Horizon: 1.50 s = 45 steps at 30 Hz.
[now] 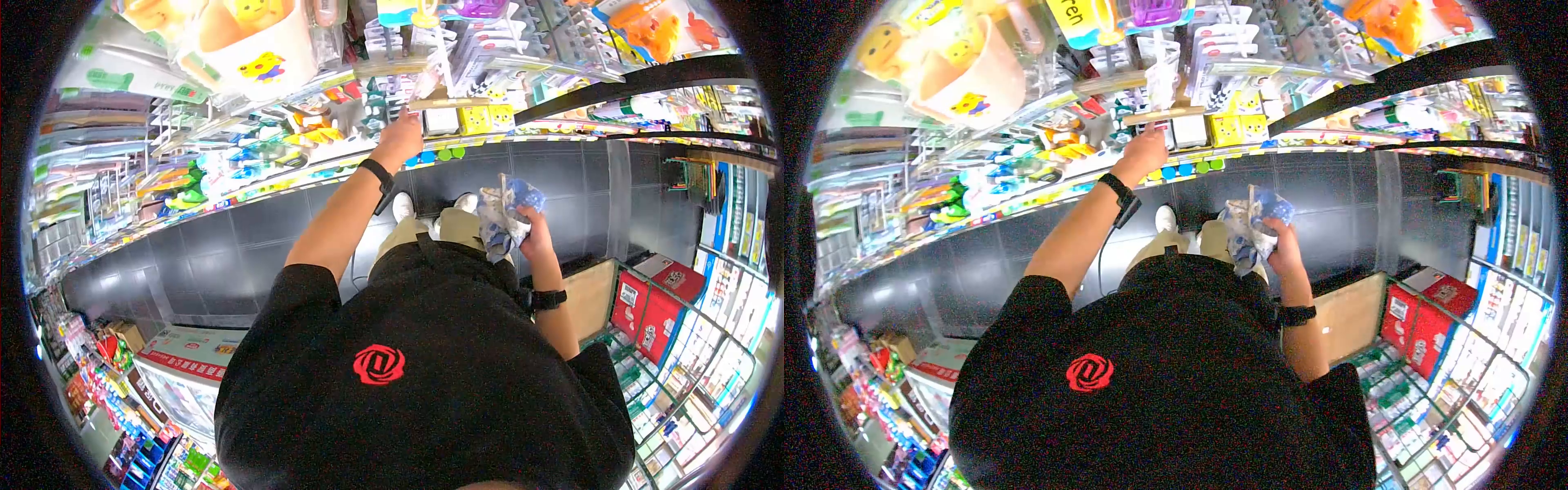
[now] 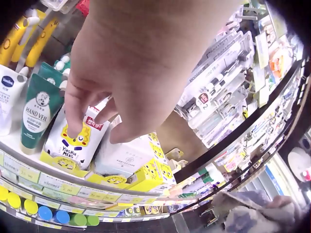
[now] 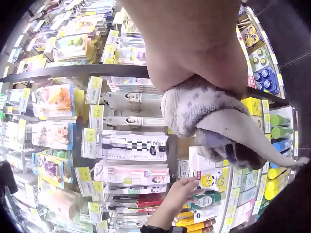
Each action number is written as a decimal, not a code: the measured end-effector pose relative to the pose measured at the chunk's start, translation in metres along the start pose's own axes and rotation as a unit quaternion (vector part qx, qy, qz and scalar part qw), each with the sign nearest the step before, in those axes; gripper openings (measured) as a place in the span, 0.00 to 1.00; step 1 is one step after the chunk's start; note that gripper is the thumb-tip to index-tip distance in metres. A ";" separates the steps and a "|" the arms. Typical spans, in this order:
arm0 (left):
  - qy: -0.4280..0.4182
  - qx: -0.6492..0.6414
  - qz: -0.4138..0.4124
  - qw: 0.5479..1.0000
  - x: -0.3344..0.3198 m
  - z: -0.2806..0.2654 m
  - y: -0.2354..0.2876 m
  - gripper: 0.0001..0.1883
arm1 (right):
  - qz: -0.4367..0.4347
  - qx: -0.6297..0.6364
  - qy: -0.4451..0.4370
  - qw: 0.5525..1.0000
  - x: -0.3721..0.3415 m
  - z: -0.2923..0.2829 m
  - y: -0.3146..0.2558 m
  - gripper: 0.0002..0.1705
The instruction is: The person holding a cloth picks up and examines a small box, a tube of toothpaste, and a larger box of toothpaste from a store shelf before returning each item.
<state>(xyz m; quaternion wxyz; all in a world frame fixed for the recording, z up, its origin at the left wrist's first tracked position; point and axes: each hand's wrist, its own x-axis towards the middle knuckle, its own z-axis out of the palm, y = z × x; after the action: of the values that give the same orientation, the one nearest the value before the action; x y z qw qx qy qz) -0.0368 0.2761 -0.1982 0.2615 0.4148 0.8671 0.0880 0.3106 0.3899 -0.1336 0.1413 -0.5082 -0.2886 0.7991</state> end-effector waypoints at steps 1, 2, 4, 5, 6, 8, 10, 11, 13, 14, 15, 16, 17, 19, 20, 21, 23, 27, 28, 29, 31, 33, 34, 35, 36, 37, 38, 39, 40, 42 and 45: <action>-0.010 -0.011 0.004 1.000 -0.003 -0.006 0.001 0.21 | 0.001 0.002 -0.010 1.000 0.000 0.001 0.001 0.16; -0.020 -0.021 0.009 1.000 -0.004 -0.012 0.003 0.20 | -0.002 0.004 -0.010 1.000 0.002 0.001 0.001 0.16; 0.021 -0.020 0.025 0.999 -0.003 -0.009 0.001 0.20 | 0.003 0.009 -0.005 1.000 0.002 0.002 0.000 0.17; 0.031 -0.013 0.023 0.999 -0.001 -0.007 -0.001 0.19 | 0.004 0.009 -0.004 1.000 0.003 0.002 -0.001 0.17; 0.041 -0.006 0.019 0.999 -0.001 -0.009 -0.001 0.18 | 0.005 0.011 -0.007 1.000 0.005 0.002 -0.001 0.18; 0.048 -0.004 0.012 0.999 -0.004 -0.012 0.001 0.17 | 0.007 0.015 -0.010 1.000 0.009 0.003 0.000 0.19; 0.054 -0.001 0.006 0.999 -0.002 -0.006 -0.002 0.15 | 0.015 0.008 -0.009 1.000 0.007 0.006 0.002 0.19; 0.057 0.026 0.014 0.998 -0.001 -0.003 -0.003 0.13 | 0.016 0.010 -0.008 1.000 0.006 0.007 0.003 0.19; 0.057 0.054 0.025 0.997 -0.002 -0.002 -0.002 0.11 | 0.011 0.019 0.007 1.000 0.001 0.011 0.004 0.18; 0.064 0.054 0.014 0.996 -0.002 -0.002 -0.002 0.11 | 0.010 0.021 0.009 1.000 -0.001 0.013 0.003 0.18; 0.072 0.054 0.001 0.996 -0.002 -0.004 0.000 0.11 | 0.010 0.017 0.011 1.000 0.000 0.013 0.002 0.18; 0.070 0.054 0.002 0.996 -0.004 -0.004 0.001 0.11 | 0.013 0.012 0.014 1.000 -0.002 0.011 0.003 0.17; 0.073 0.061 -0.002 0.995 -0.004 -0.006 0.002 0.11 | 0.013 0.012 0.015 1.000 -0.003 0.011 0.003 0.17; 0.078 0.069 -0.005 0.995 -0.005 -0.010 0.004 0.11 | 0.005 0.020 0.008 1.000 -0.004 0.012 0.003 0.16; 0.087 0.065 0.002 0.994 -0.005 -0.013 0.005 0.10 | 0.004 0.021 0.007 1.000 -0.005 0.013 0.003 0.16; 0.097 0.060 0.009 0.993 -0.006 -0.018 0.007 0.09 | 0.001 0.016 0.009 1.000 -0.006 0.016 0.001 0.16; 0.079 0.060 -0.008 0.995 -0.018 -0.040 0.019 0.09 | -0.002 0.011 0.011 1.000 -0.007 0.015 0.002 0.16; 0.172 -0.001 -0.001 0.985 -0.046 -0.042 0.017 0.10 | 0.006 0.009 -0.025 1.000 0.000 0.013 0.007 0.17; 0.174 0.000 -0.002 0.985 -0.057 -0.045 0.017 0.10 | 0.005 0.002 -0.025 1.000 0.001 0.017 0.007 0.17; 0.176 -0.079 -0.003 0.981 -0.068 -0.048 0.016 0.10 | 0.005 0.002 -0.028 1.000 0.001 0.021 0.007 0.17; 0.185 -0.204 0.007 0.961 -0.083 -0.048 0.006 0.11 | -0.022 -0.040 -0.028 0.999 -0.005 0.038 0.004 0.17; 0.133 -0.307 -0.014 0.942 -0.095 -0.045 -0.009 0.11 | -0.078 -0.095 -0.040 0.992 -0.011 0.058 0.002 0.18; 0.077 -0.408 -0.034 0.909 -0.105 -0.052 -0.007 0.12 | -0.134 -0.150 -0.050 0.978 -0.010 0.065 0.002 0.18; 0.018 -0.537 -0.064 0.841 -0.119 -0.057 -0.005 0.10 | -0.165 -0.213 -0.044 0.962 -0.007 0.069 0.004 0.18; 0.020 -0.537 -0.063 0.841 -0.129 -0.060 -0.002 0.10 | -0.167 -0.213 -0.046 0.962 -0.008 0.079 0.004 0.18; -0.011 -0.591 -0.080 0.803 -0.138 -0.062 -0.001 0.09 | -0.236 -0.259 -0.078 0.934 -0.012 0.094 0.001 0.18; -0.043 -0.641 -0.095 0.760 -0.144 -0.065 0.001 0.08 | -0.303 -0.302 -0.109 0.897 -0.016 0.108 -0.002 0.18; -0.072 -0.651 -0.095 0.750 -0.148 -0.069 0.002 0.07 | -0.342 -0.355 -0.119 0.862 -0.022 0.121 -0.005 0.21; -0.071 -0.651 -0.094 0.750 -0.153 -0.072 0.004 0.07 | -0.344 -0.354 -0.120 0.861 -0.028 0.134 -0.009 0.21; -0.112 -0.725 -0.068 0.676 -0.160 -0.076 0.010 0.10 | -0.511 -0.489 -0.165 0.687 -0.039 0.157 -0.013 0.27; -0.088 -0.763 -0.022 0.640 -0.166 -0.084 0.022 0.16 | -0.492 -0.510 -0.252 0.659 -0.051 0.177 -0.011 0.35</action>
<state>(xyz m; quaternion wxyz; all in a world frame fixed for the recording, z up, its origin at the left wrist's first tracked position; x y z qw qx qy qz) 0.0203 0.1685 -0.0551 0.5622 0.0540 0.4736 0.6758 0.1740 0.3159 -0.0336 0.1541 -0.0633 -0.8834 0.4379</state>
